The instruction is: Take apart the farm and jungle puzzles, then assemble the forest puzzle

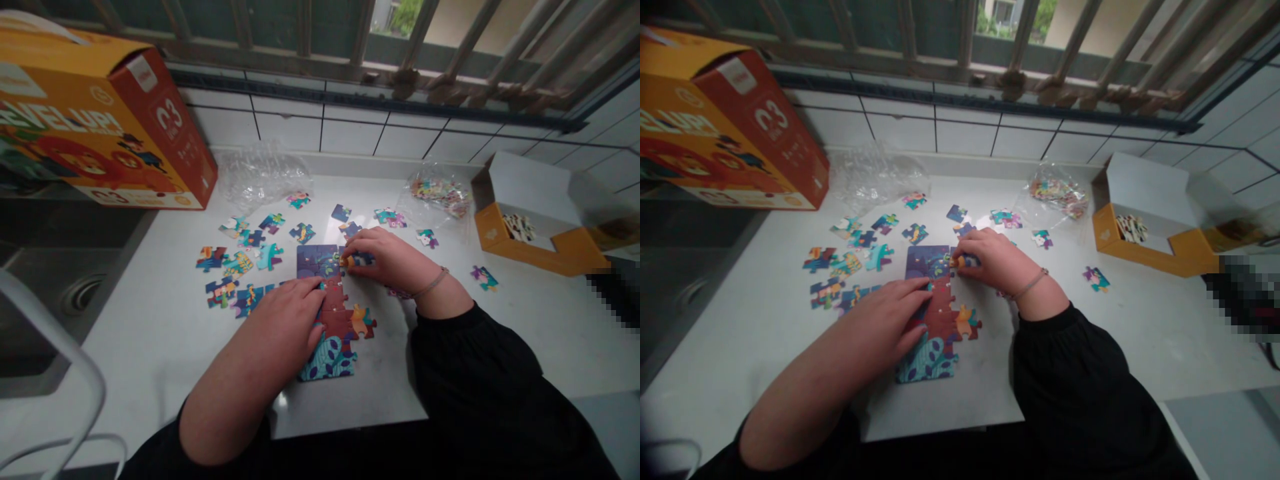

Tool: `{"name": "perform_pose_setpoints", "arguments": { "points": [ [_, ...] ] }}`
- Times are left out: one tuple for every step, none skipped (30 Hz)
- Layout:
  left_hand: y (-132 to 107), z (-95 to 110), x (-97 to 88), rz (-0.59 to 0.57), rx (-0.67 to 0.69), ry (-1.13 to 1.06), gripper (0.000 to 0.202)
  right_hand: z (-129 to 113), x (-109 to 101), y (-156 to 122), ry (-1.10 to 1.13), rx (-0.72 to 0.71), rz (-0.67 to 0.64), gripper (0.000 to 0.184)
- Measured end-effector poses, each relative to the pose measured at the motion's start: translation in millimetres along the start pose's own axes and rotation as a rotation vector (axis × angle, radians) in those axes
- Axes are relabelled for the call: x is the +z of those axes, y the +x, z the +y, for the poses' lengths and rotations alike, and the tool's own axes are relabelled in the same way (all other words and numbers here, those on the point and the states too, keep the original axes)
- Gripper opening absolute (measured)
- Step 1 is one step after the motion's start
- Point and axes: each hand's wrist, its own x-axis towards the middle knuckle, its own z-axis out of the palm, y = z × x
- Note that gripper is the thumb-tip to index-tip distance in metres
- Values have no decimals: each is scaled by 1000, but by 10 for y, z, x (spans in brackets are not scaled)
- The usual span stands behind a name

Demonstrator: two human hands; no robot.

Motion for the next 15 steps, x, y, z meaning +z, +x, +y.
{"name": "perform_pose_setpoints", "arguments": {
  "points": [
    [2,7,-6,1,-2,-3,50,8,8,2,10,-3,6,23],
    [3,13,-11,5,-2,-7,50,14,12,2,18,-3,13,22],
    [4,17,-13,13,-1,-13,50,18,16,1,21,0,21,22],
    [3,19,-11,23,1,-20,50,20,19,-1,19,2,27,23],
    [3,19,-7,34,2,-27,50,21,22,-2,12,3,29,24],
    [1,17,-2,41,4,-32,49,19,27,-4,2,3,30,24],
    [-1,14,4,45,5,-33,49,17,34,-5,-8,2,30,25],
    [-2,11,9,46,6,-30,49,14,43,-6,-16,1,30,25],
    [-3,9,11,43,6,-26,49,11,52,-6,-22,1,30,25],
    [-3,8,10,37,6,-21,49,6,62,-5,-25,2,32,25],
    [-1,8,5,30,5,-17,49,1,70,-3,-26,4,35,25],
    [1,10,-3,21,2,-16,50,-6,76,0,-25,4,38,25],
    [4,13,-13,12,-3,-17,50,-13,79,4,-24,3,41,23],
    [6,17,-24,4,-7,-18,50,-21,80,9,-26,1,44,21],
    [8,21,-35,-5,-9,-19,50,-27,80,15,-33,-2,52,17]
  ]
}}
